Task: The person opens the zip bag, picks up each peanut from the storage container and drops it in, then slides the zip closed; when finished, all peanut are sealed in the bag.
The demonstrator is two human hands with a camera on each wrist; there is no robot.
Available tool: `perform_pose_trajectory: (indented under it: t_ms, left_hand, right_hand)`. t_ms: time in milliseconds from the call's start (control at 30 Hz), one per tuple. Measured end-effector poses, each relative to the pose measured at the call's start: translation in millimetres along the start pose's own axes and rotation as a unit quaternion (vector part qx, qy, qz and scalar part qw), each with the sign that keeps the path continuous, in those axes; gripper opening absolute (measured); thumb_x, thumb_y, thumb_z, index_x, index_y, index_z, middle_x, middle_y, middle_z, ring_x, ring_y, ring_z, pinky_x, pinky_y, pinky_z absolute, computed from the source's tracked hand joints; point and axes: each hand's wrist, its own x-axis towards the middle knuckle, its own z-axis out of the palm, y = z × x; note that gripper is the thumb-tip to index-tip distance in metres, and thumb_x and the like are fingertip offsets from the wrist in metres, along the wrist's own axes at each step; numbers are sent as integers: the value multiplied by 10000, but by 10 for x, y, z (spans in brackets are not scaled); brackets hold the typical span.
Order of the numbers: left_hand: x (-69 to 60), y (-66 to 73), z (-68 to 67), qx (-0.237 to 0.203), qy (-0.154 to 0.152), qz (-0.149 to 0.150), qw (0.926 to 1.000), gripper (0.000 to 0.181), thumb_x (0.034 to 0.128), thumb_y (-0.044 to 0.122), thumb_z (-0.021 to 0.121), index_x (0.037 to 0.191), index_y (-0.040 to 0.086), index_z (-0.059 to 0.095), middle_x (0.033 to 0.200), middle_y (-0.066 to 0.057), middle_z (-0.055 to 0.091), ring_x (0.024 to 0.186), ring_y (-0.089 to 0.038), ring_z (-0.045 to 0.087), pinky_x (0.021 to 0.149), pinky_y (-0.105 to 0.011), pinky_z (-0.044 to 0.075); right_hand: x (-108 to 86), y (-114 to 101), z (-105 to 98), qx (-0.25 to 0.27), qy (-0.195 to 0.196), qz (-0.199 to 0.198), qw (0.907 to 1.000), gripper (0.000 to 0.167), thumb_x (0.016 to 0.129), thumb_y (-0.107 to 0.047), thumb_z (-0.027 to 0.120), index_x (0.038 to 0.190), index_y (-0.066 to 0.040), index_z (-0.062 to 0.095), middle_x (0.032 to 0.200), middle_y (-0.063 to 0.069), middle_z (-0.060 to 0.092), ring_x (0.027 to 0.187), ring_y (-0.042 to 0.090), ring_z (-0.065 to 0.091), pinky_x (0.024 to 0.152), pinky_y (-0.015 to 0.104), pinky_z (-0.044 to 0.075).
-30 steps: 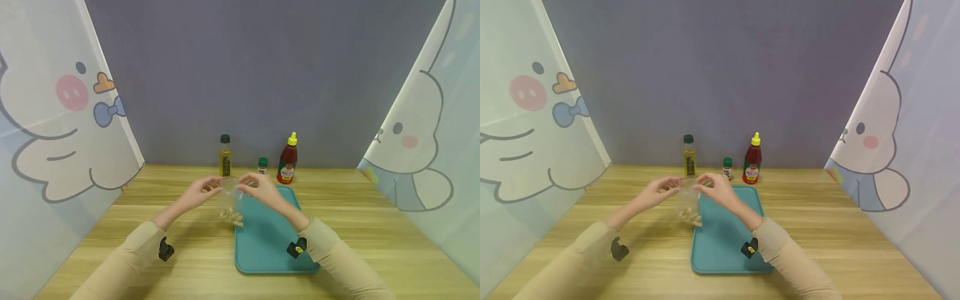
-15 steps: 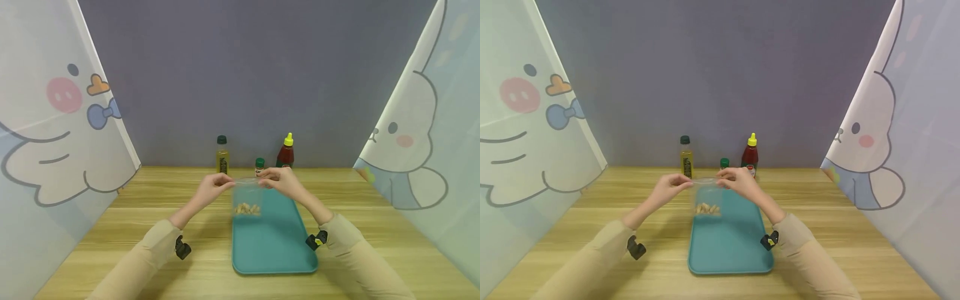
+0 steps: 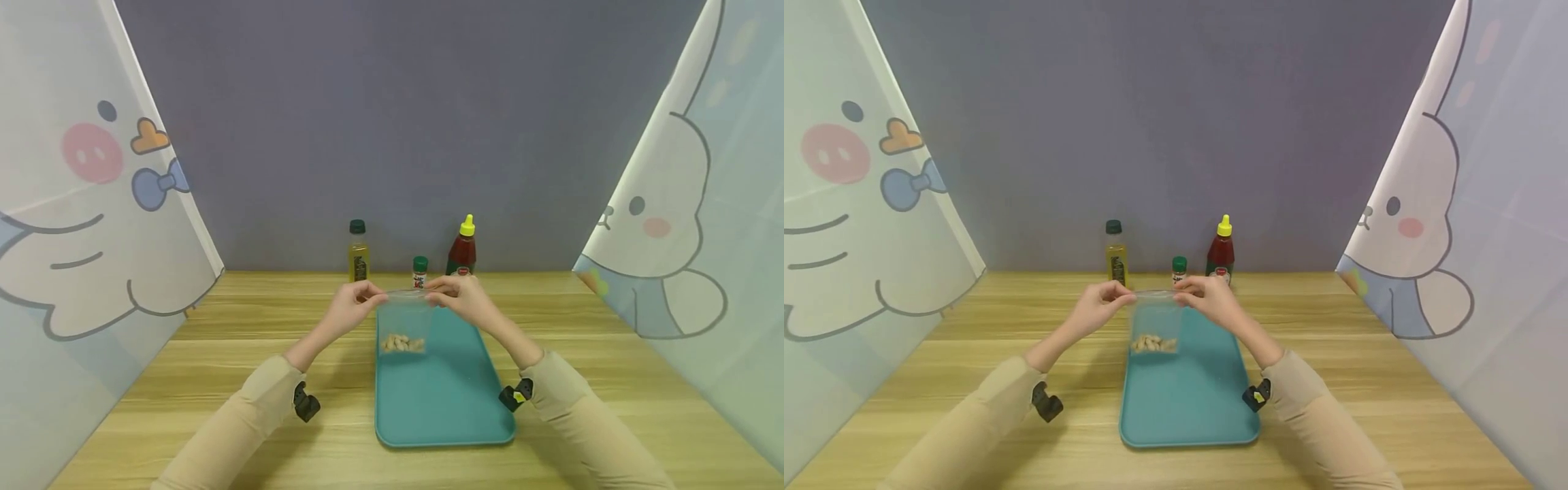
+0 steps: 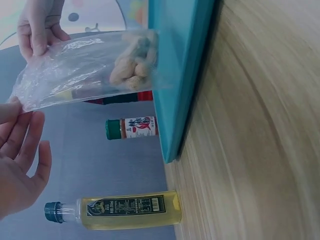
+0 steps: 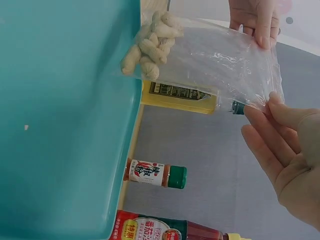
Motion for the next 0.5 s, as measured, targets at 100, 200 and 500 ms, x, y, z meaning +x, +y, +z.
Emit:
perform_pose_trajectory:
  t_ms: [100,200,500]
  left_hand:
    - [7,-16,11,6,32,2,10000,173,895,214,640,928,52,693,878,-123,696,677,-72,569,577,-221,472]
    - [15,-19,19,-66,45,-18,10000,168,906,164,623,958,18,687,888,-150,692,674,-70,566,560,-221,451]
    - [17,-9,34,-231,-9,88,9997,182,904,229,628,943,65,696,910,-108,697,735,-147,603,629,-234,511]
  right_hand:
    - [10,2,12,-111,22,-60,9999,223,878,-134,651,1087,-66,685,915,97,726,745,195,697,613,239,558]
    - [39,-9,34,-347,24,-112,9993,275,866,-186,673,1127,-97,670,997,63,714,789,193,683,626,276,550]
    - [227,-169,208,-267,-279,-419,9984,356,858,-274,684,1168,-102,649,1121,66,657,1048,203,608,888,380,516]
